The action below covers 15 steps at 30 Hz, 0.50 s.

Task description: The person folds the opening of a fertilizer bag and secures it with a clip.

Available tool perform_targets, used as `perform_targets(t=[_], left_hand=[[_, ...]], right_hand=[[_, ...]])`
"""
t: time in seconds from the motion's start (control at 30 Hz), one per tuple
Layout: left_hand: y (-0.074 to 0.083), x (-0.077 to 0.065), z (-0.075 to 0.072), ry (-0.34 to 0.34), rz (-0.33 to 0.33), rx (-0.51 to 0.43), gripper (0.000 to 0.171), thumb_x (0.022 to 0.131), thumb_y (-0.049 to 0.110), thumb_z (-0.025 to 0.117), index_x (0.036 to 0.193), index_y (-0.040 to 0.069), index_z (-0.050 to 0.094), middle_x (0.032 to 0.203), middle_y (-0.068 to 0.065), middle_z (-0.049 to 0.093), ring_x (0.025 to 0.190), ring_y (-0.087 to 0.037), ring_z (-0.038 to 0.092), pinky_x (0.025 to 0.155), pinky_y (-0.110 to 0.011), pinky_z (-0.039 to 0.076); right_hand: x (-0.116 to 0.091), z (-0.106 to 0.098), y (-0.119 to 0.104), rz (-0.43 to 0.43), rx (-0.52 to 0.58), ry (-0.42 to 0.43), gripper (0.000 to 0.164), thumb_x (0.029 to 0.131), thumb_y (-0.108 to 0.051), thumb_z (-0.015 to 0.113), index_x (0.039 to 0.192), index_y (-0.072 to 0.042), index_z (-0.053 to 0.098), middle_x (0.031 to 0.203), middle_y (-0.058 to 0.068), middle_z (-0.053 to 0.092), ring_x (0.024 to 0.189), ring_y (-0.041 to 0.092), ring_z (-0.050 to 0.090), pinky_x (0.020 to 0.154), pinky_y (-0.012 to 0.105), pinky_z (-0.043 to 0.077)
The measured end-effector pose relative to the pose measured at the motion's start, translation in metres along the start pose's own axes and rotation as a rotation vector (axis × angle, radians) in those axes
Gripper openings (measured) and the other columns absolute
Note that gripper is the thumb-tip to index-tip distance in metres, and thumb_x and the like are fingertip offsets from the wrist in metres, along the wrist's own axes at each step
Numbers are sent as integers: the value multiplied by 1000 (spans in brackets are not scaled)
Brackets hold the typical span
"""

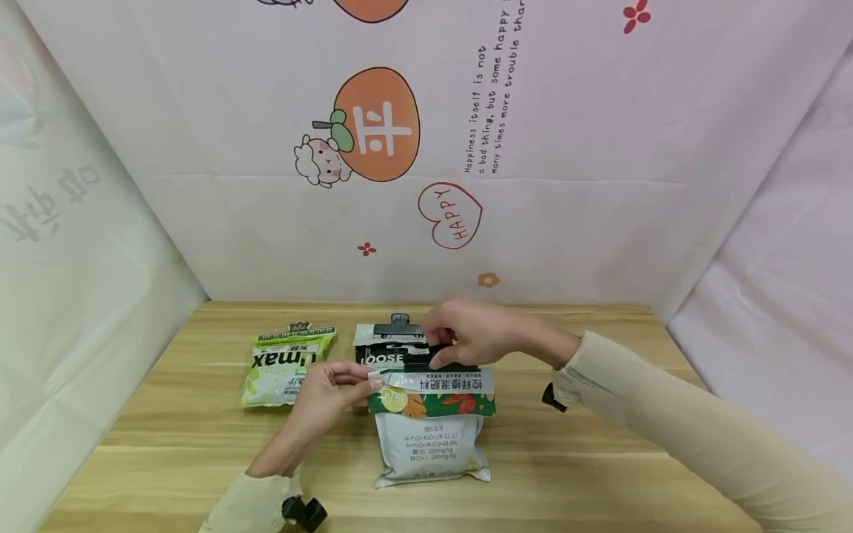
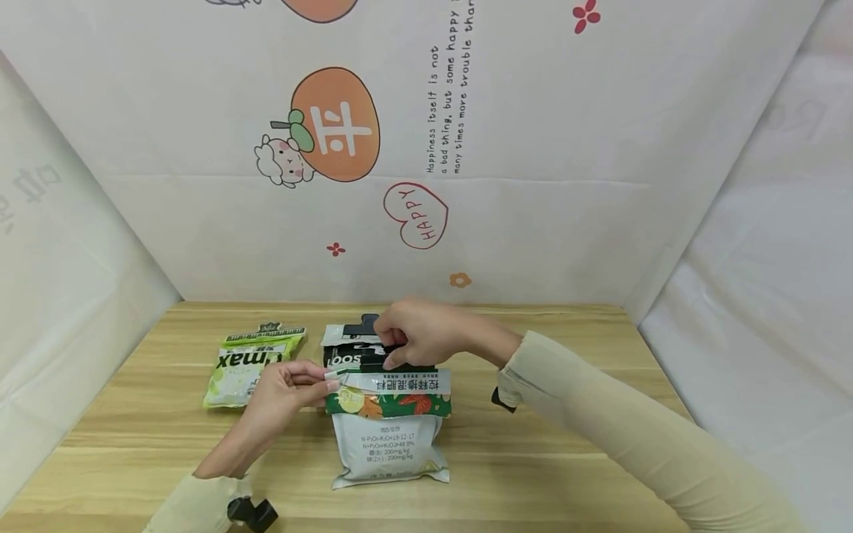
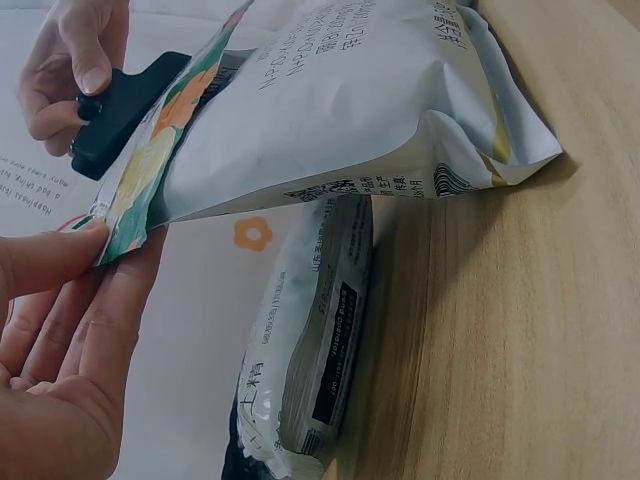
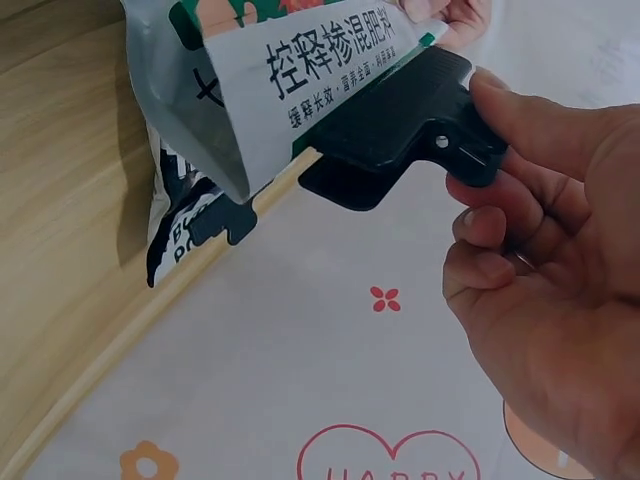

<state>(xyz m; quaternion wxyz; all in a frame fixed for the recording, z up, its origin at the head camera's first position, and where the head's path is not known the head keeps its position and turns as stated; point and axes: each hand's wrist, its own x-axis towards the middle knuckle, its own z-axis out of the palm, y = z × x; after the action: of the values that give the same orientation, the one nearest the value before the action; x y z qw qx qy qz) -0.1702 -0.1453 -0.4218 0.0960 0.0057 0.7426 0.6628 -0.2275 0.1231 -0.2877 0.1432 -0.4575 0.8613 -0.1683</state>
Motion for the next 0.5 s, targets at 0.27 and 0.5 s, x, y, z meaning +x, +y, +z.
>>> perform_targets(t=[0.27,0.5], left_hand=[[-1,1,1,-4,20,-5,24,87,7,84,107,-2,75,98,-12,82,83,-17,78,82,-38,68],[-3,1,0,-16,37,0,25,87,7,84,107,-3,74,99,-12,81,83,-16,78,82,-37,68]], right_hand=[[7,1,-2,15,9,-26,36,94,-18,81,73,-17,51,67,-9,39,64,5,39,62,20,34],[12,1,0,18,30,-52,36,93,-19,82,73,-17,52,66,-10,41,62,5,39,61,19,34]])
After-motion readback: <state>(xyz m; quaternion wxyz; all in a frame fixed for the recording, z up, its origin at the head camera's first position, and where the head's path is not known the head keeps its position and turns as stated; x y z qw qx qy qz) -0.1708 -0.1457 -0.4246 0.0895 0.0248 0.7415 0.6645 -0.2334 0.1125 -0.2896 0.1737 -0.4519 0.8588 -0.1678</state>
